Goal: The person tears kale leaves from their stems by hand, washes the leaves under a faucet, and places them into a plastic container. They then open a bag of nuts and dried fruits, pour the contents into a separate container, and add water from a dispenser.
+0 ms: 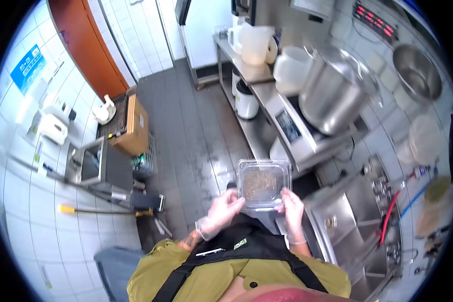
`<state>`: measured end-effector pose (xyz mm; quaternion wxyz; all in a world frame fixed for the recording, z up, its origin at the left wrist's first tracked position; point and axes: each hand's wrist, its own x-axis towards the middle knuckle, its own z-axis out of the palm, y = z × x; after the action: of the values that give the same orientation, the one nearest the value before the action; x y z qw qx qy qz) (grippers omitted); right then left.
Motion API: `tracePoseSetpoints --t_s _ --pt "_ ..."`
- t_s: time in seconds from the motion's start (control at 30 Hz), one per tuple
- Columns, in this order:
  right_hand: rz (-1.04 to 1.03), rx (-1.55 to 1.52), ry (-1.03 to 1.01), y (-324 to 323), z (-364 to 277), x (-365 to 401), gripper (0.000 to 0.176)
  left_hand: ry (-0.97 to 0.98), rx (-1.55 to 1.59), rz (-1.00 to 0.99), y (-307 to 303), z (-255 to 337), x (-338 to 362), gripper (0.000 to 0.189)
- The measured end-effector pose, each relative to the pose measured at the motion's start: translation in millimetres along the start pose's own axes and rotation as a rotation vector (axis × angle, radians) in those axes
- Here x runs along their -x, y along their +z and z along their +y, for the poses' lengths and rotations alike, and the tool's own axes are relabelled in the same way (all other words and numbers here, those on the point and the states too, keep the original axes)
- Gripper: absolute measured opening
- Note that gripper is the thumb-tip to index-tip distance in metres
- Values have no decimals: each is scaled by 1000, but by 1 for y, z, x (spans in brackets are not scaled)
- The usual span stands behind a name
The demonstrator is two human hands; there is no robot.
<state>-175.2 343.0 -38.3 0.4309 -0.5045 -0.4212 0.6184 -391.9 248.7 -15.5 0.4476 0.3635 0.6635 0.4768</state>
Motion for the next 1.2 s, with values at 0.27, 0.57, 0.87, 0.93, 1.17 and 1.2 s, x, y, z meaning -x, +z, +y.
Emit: tracePoseSetpoints --t_s 0.27,0.57,0.87,0.93,1.17,1.2 --pt "-383 162 -19 293 -66 -266 24 -37 267 380 -183 76 -271 20" --pt "-509 611 -373 611 -130 -504 41 106 247 598 -439 117 -564 30" --pt "27 468 -152 694 -215 -705 38 289 -33 103 -494 247 -906 20" --pt "150 559 -233 705 -249 -732 34 202 24 -51 -490 280 -955 17" --pt "232 433 -147 710 -259 -865 44 210 17 -278 -474 284 -1121 14" --pt "302 422 -147 711 -258 -875 47 157 51 -303 -477 290 -1133 13"
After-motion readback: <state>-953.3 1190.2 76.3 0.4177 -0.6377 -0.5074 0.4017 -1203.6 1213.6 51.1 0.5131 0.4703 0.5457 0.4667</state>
